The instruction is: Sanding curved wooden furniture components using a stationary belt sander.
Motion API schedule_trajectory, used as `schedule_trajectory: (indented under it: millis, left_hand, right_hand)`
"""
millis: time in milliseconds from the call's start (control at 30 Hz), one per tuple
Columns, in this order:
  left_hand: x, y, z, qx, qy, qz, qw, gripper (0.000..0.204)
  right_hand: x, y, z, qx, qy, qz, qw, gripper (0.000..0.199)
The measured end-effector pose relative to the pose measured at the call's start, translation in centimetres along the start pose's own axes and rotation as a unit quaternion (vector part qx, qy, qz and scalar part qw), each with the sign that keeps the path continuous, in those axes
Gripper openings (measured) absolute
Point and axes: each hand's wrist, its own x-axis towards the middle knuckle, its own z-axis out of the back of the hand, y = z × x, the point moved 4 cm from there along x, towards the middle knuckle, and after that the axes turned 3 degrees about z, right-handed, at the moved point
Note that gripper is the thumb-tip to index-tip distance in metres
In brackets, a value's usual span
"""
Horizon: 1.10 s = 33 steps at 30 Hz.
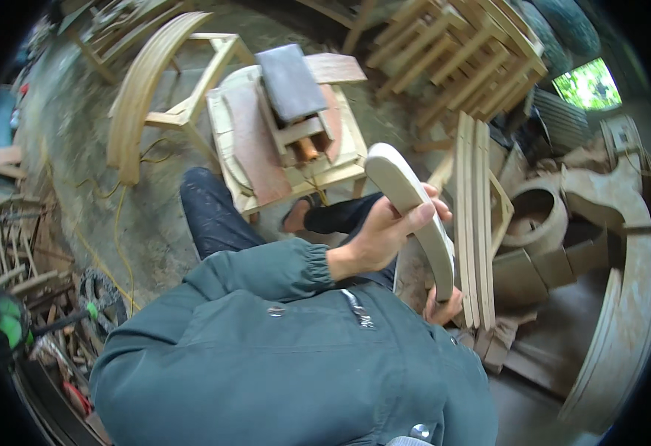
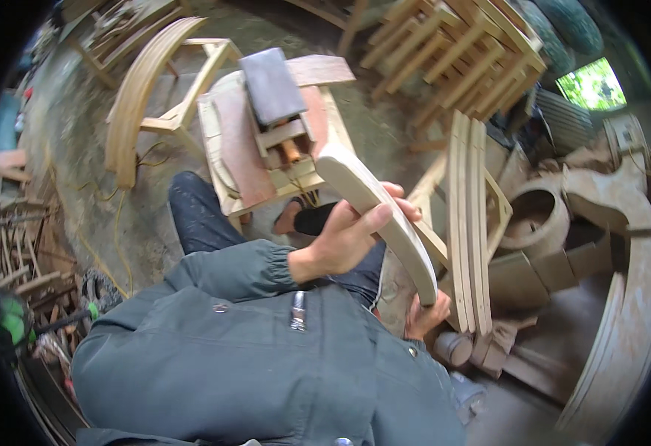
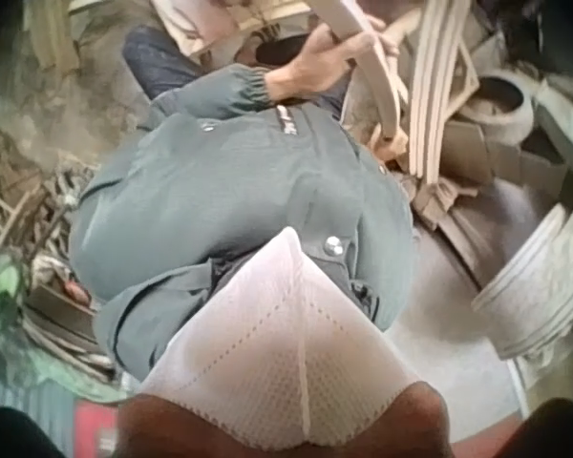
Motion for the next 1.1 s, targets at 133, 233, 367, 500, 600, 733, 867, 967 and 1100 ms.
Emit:
schedule_trajectory:
  millis: [133,233,367,500,600,733,867,967,1100]
  left_hand:
    - [1.6,-0.2,2.4,-0.157,-0.130,0.006,0.979,0.053]
    - [2.8,-2.0,5.6,-0.189,-0.185,0.008,0.964,0.060]
    - [4.2,-5.7,9.8,-0.191,-0.227,-0.030,0.955,0.052]
    - [5.1,-9.2,13.8,0.505,-0.392,-0.275,0.718,0.083]
    - [6.2,-12.7,13.9,0.714,-0.297,-0.290,0.563,0.079]
    - [10.0,-17.2,19.0,0.765,-0.243,-0.271,0.532,0.054]
    - [10.5,-18.6,23.4,0.803,-0.169,-0.246,0.517,0.051]
    - [8.6,-16.7,22.2,0.782,-0.151,-0.312,0.519,0.043]
    - [7.0,-14.6,19.9,0.761,-0.153,-0.319,0.543,0.033]
  right_hand:
    - [3.2,4.7,2.1,-0.002,0.025,0.105,0.994,0.042]
    - [3.7,4.3,1.7,0.090,0.164,0.025,0.982,0.050]
    - [5.6,9.0,1.8,0.173,0.368,0.018,0.913,0.080]
    - [10.1,17.4,0.3,0.195,0.366,0.142,0.899,0.087]
    - [14.3,22.3,-1.8,0.206,0.321,0.235,0.894,0.083]
    - [18.4,27.3,-4.8,0.203,0.393,0.193,0.876,0.078]
    - [18.0,28.1,-6.8,0.193,0.421,0.202,0.863,0.080]
    - [15.2,26.6,-6.4,0.164,0.417,0.227,0.865,0.088]
    - [13.7,24.7,-3.8,0.069,0.457,0.135,0.877,0.093]
